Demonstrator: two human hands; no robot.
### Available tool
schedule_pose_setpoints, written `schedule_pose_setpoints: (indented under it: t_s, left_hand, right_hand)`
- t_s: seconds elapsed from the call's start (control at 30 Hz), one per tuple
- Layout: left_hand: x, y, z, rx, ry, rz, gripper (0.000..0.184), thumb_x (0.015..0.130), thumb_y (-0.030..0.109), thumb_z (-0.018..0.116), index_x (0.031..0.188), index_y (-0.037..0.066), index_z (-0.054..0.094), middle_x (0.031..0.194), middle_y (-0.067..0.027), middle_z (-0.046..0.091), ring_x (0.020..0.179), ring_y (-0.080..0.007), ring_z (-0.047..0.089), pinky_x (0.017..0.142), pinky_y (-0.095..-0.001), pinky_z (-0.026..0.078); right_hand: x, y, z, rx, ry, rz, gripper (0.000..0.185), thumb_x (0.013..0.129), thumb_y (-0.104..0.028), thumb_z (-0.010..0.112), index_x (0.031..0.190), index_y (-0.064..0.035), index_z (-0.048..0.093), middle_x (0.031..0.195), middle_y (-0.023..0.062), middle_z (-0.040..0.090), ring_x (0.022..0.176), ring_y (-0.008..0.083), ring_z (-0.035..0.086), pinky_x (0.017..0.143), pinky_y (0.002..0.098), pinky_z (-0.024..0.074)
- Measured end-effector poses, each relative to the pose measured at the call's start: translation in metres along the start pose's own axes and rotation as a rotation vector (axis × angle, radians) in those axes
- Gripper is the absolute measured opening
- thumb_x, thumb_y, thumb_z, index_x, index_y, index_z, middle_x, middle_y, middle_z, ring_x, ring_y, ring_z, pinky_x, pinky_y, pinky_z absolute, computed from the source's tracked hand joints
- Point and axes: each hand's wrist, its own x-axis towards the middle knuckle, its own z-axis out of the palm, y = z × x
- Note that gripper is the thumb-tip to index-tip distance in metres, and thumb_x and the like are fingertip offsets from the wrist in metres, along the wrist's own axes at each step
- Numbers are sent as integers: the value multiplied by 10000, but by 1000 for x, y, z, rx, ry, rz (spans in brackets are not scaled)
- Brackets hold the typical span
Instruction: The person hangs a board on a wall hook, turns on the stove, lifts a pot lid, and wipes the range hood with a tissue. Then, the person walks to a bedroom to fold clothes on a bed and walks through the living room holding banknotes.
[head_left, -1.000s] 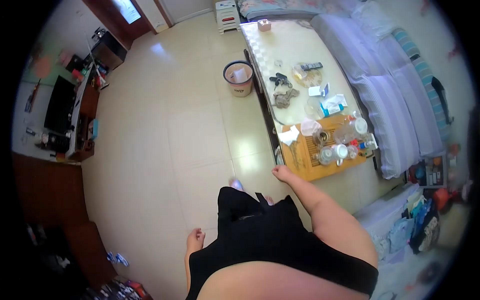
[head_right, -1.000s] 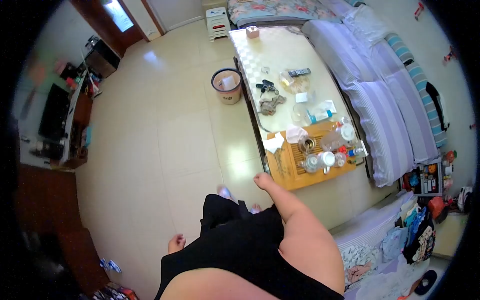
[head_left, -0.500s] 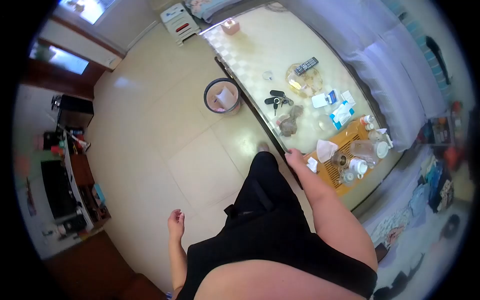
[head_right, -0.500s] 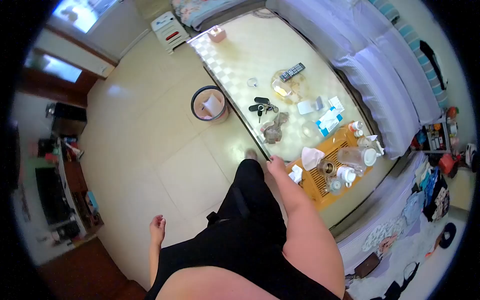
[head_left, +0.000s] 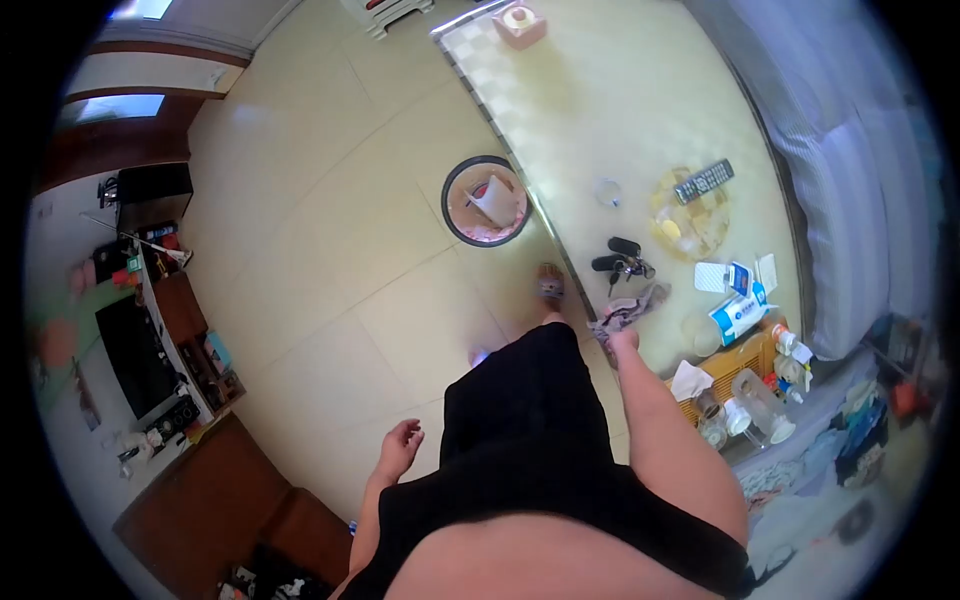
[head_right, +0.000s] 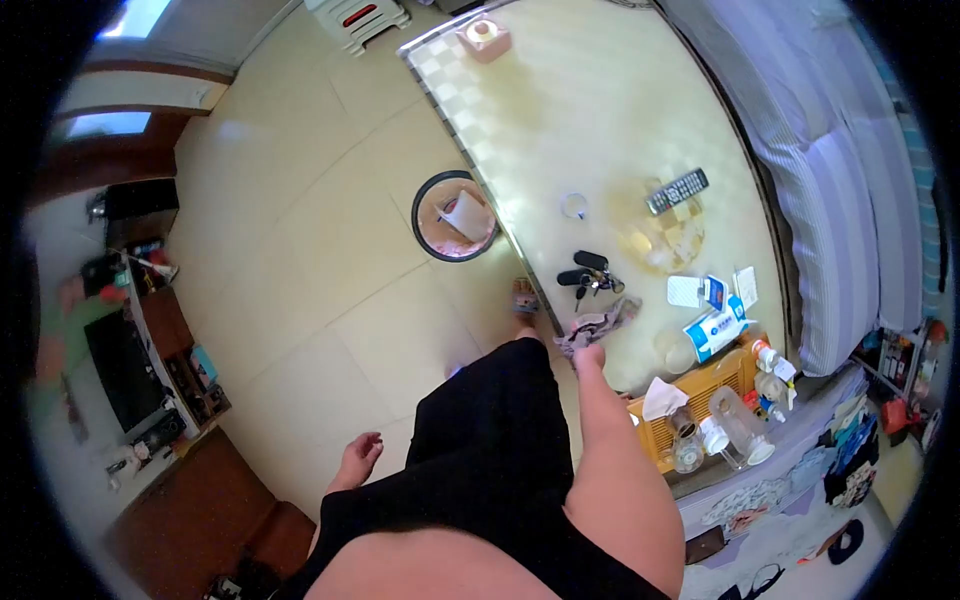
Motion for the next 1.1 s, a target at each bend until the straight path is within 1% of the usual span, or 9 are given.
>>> schedule_pose_setpoints:
  t_s: [0.07,0.17,0.27,0.3,0.4,0.63,0.77,0.83,1.1]
  left_hand:
    - [13,9,-26,-33,97,22,291,849,123,593,1107,-1,544,963,-132,634,843,-192,616,747,-302,496]
    - [28,18,-61,-111,156,41,269,851,114,587,1090,-4,547,961,-139,634,834,-182,616,745,-292,497]
    - [39,5,-94,-132,147,29,277,847,124,591,1088,-5,548,987,-139,628,881,-184,614,761,-292,497]
    - [43,-1,-104,-127,122,25,283,845,128,593,1092,-3,548,990,-140,627,891,-189,614,765,-297,497]
    - [70,-25,-141,-139,103,135,315,835,153,607,1108,6,550,991,-142,627,886,-217,618,770,-318,494]
    - [130,-19,-345,-50,362,355,418,768,177,681,1133,30,540,1012,-147,601,929,-262,585,812,-354,470]
    - [155,87,-473,-117,783,730,446,726,176,707,1118,44,539,991,-125,596,944,-261,572,809,-348,465]
    - [176,125,-514,-212,839,857,424,713,180,714,1074,31,551,935,-132,602,915,-277,583,809,-362,464]
    - [292,182,-677,-199,435,783,261,668,120,749,882,35,625,700,-95,622,627,-184,585,605,-292,472]
  right_hand:
    - [-36,-26,17,536,-282,9,150,794,-47,533,937,-6,557,722,86,590,483,163,551,365,282,407]
    - [-201,-150,-10,426,-566,-235,69,807,-129,612,797,-65,588,638,-12,551,521,81,522,492,225,462]
    - [-228,-217,34,273,-673,-582,84,817,-131,600,844,-57,626,662,7,586,573,86,549,515,219,448]
    - [-233,-244,51,26,-493,-731,117,820,-162,619,799,-50,642,641,-6,594,555,67,529,519,217,432]
    - [-311,-352,88,217,-749,-878,166,804,-187,637,739,-34,644,597,-14,580,525,69,507,508,228,412]
    - [-513,-528,210,-31,-304,-1741,220,814,-193,623,708,1,625,638,61,601,539,117,544,522,271,437]
    - [-641,-568,243,47,-741,-1525,218,812,-213,638,868,-5,607,687,76,620,631,141,587,605,284,480]
    - [-665,-599,260,-137,-623,-1636,302,737,-231,716,904,-14,589,757,70,618,690,158,579,644,292,473]
    - [-685,-793,308,-76,-976,-1569,271,735,-165,690,940,-45,561,835,20,579,782,79,538,687,253,455]
